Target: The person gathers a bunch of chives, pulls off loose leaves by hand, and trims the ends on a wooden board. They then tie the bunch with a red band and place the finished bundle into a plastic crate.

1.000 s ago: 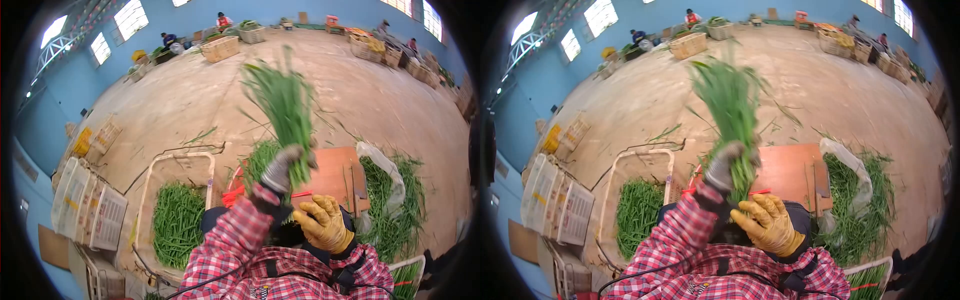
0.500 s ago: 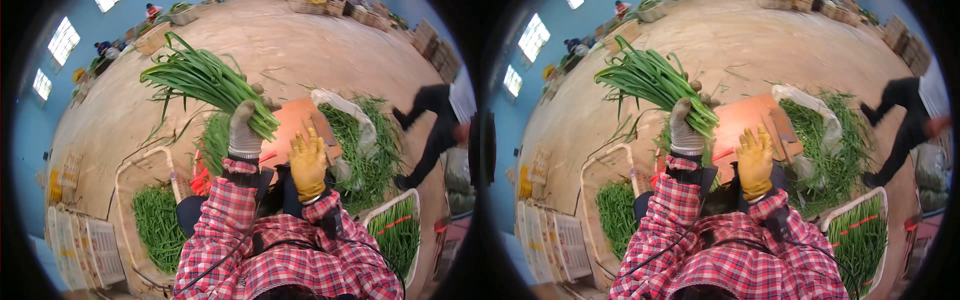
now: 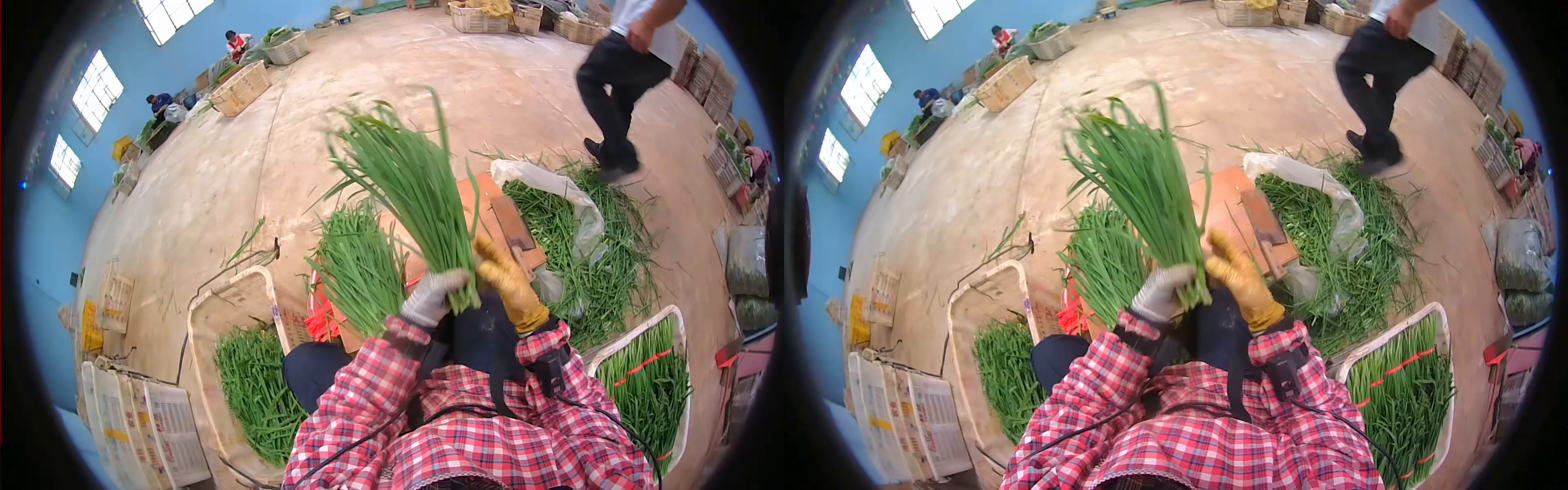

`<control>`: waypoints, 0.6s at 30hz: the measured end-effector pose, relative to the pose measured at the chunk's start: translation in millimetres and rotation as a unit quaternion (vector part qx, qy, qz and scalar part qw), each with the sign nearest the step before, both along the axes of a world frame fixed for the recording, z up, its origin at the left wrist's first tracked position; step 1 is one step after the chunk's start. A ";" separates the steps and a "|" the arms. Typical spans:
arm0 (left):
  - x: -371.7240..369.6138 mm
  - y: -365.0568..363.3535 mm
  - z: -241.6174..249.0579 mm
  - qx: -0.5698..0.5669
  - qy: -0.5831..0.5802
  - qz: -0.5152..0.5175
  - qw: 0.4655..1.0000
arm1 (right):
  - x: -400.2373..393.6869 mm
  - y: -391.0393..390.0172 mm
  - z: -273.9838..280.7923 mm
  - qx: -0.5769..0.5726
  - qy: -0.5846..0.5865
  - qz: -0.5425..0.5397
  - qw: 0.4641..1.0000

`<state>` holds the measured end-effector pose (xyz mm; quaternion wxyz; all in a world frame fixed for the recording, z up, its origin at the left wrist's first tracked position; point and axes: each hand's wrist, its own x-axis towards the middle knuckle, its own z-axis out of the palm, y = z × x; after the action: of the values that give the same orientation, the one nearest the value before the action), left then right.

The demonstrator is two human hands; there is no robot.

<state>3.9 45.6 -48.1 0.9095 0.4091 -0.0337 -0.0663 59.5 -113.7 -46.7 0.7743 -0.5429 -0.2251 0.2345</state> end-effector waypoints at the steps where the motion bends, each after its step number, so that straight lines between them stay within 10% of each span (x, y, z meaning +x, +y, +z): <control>1: -8.8 1.4 -4.0 0.032 -0.008 -0.026 0.999 | -3.1 -6.8 5.4 -0.040 -0.017 0.050 0.998; 8: -65.3 -8.8 -37.2 0.036 0.092 -0.160 0.982 | -30.4 -21.9 -5.3 -0.039 0.115 0.125 0.985; 18: -98.0 6.3 -90.1 0.409 0.076 -0.114 0.902 | -18.0 -112.5 -27.8 0.060 0.176 -0.056 0.981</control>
<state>-94.1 51.9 -138.2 0.6480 0.7324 0.0188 -0.2082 41.5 -226.2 -74.5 0.8447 -0.4576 -0.0683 0.2692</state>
